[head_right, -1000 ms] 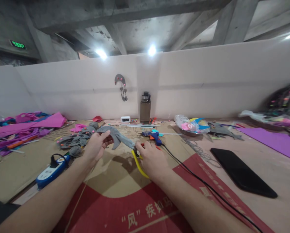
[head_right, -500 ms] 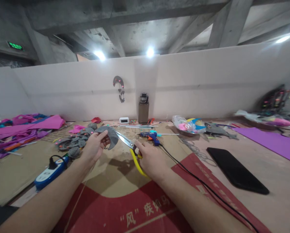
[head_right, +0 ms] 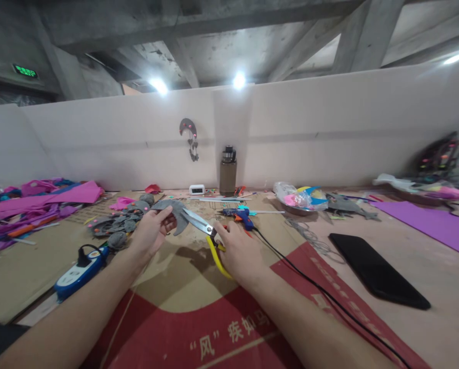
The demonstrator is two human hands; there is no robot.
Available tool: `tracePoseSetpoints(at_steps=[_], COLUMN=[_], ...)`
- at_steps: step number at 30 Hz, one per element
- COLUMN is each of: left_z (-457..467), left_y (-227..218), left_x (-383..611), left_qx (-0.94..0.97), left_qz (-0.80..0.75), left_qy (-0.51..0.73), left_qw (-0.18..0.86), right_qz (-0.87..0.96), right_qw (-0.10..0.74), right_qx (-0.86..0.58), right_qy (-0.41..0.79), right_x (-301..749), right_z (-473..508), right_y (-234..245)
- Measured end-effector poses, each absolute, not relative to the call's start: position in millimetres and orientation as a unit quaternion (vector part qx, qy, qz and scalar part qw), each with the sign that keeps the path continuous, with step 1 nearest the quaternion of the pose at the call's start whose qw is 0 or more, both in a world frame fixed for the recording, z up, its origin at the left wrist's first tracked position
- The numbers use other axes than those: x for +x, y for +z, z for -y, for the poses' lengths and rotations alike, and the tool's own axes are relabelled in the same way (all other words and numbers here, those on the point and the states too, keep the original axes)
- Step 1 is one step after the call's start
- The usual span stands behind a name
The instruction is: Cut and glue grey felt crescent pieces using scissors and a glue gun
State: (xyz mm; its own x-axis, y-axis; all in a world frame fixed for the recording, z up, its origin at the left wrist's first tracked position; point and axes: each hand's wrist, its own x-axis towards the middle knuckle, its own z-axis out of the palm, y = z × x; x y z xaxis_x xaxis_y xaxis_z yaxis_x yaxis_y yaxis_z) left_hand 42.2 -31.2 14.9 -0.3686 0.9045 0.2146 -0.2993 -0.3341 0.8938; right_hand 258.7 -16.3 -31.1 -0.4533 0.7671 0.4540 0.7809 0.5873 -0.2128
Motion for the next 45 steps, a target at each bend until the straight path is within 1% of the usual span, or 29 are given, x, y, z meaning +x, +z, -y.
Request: tracePoseSetpoints(at_steps=[7, 11, 18, 22, 28, 36, 39, 41, 45], left_z=[29.0, 25.9, 20.9, 20.9, 24.0, 19.8, 20.3, 21.6, 23.8], left_y=[19.1, 16.9, 10.1, 8.3, 11.3, 11.3, 11.5, 12.5, 15.5], left_x=[38.8, 37.3, 33.7, 32.5, 33.3, 29.0, 28.3, 29.2, 31.4], left_qx=[0.319, 0.317, 0.333, 0.357, 0.374, 0.341, 0.352, 0.359, 0.369], left_qz=[-0.384, -0.401, -0.42, -0.423, -0.409, -0.413, -0.425, -0.427, -0.424], left_qy=[0.762, 0.757, 0.757, 0.746, 0.74, 0.743, 0.729, 0.724, 0.727], left_qw=[0.412, 0.406, 0.374, 0.37, 0.382, 0.4, 0.406, 0.405, 0.395], right_qz=[0.86, 0.863, 0.871, 0.88, 0.885, 0.885, 0.884, 0.879, 0.848], right_qw=[0.285, 0.289, 0.274, 0.241, 0.224, 0.224, 0.225, 0.241, 0.331], right_qx=[-0.422, -0.414, -0.405, -0.405, -0.402, -0.387, -0.399, -0.408, -0.411], right_qy=[-0.022, -0.018, -0.049, -0.06, -0.07, -0.127, -0.092, -0.048, 0.055], right_x=[259.8, 258.6, 258.9, 259.5, 259.9, 260.3, 260.1, 260.1, 260.6], right_z=[12.7, 13.3, 17.7, 17.7, 19.1, 23.5, 23.2, 21.5, 13.4], right_y=[-35.5, -36.1, -34.3, -32.6, -29.5, -24.3, -25.1, -27.6, -34.0])
